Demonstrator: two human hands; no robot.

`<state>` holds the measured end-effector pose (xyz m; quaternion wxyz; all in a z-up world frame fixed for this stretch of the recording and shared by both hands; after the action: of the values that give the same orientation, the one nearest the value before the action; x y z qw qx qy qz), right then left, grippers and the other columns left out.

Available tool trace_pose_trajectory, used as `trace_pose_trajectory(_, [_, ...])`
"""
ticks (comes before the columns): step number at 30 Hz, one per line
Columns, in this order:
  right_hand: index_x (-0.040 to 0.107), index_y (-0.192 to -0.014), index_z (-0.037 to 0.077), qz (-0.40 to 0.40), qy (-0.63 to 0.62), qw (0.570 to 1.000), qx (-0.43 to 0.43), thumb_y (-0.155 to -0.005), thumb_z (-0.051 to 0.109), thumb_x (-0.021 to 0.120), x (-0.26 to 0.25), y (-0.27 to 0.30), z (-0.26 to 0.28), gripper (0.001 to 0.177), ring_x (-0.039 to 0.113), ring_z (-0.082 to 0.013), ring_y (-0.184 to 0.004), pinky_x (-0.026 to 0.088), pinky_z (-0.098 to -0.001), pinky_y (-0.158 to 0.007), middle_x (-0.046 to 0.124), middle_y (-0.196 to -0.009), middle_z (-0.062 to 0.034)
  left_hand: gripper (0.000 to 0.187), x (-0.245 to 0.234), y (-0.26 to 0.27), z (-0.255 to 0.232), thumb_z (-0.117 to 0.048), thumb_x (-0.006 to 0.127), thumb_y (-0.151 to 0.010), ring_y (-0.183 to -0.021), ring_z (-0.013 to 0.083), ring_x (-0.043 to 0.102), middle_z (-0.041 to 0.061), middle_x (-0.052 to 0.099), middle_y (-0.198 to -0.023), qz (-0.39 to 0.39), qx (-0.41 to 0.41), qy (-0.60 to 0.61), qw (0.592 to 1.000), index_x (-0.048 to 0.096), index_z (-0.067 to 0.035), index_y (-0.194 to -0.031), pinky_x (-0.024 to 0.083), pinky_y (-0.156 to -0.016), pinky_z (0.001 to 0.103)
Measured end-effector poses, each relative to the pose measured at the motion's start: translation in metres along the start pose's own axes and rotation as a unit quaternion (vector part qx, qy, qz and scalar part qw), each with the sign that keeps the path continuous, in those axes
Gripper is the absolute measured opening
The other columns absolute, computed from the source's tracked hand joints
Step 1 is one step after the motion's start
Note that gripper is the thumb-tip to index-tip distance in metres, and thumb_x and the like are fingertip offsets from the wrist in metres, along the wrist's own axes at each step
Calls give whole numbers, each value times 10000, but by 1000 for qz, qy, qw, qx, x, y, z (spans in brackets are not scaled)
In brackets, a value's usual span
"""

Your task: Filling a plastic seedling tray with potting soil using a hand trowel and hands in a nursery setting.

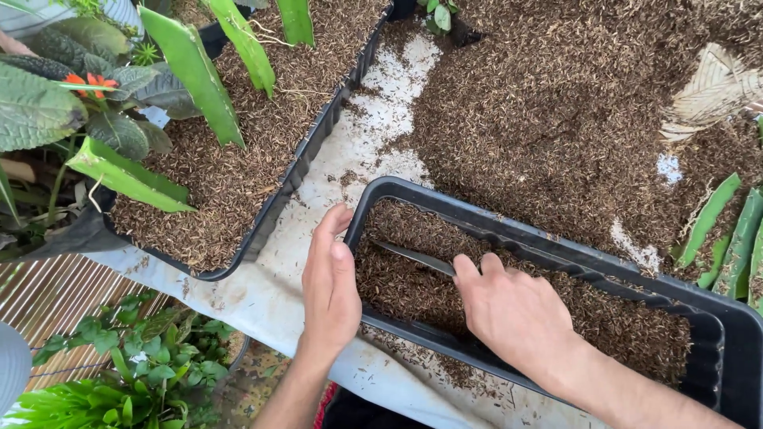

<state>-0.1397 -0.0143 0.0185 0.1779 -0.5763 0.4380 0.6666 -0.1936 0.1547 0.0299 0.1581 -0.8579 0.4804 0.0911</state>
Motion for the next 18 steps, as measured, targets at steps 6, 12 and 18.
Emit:
trace_pose_trajectory(6, [421, -947, 155, -1, -18, 1000, 7, -957, 321, 340, -24, 11, -14, 185, 586, -283, -401, 477, -389, -317, 530, -678, -44, 687, 0, 1, 0, -535, 141, -904, -1179, 251, 488, 146, 515, -1260, -8, 20, -26, 999, 372, -19, -1294, 367, -979, 392])
trace_pose_trajectory(12, [391, -904, 141, 27, -9, 999, 15, -957, 238, 301, -19, -2, -7, 143, 513, -206, -382, 428, -338, -309, 475, -658, -35, 710, 0, 0, -3, -562, 118, -895, -1170, 242, 497, 133, 522, -1254, -5, 21, -33, 999, 373, -30, -1291, 375, -968, 395])
trace_pose_trajectory(18, [384, -906, 140, 2, 15, 1000, 8, -965, 260, 303, -8, -13, -8, 156, 558, -231, -399, 416, -355, -292, 471, -637, -60, 668, 0, -1, -3, -518, 150, -915, -1169, 251, 501, 148, 524, -1248, -6, 31, -27, 999, 368, -12, -1293, 386, -974, 394])
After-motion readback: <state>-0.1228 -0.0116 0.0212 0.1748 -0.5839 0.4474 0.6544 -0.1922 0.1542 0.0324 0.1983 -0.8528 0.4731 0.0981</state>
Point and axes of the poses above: each hand's wrist, its own y-axis away from the middle knuckle, its own x-axis out of the palm, z = x × y, the point moved 9 cm from there along -y, towards the middle knuckle
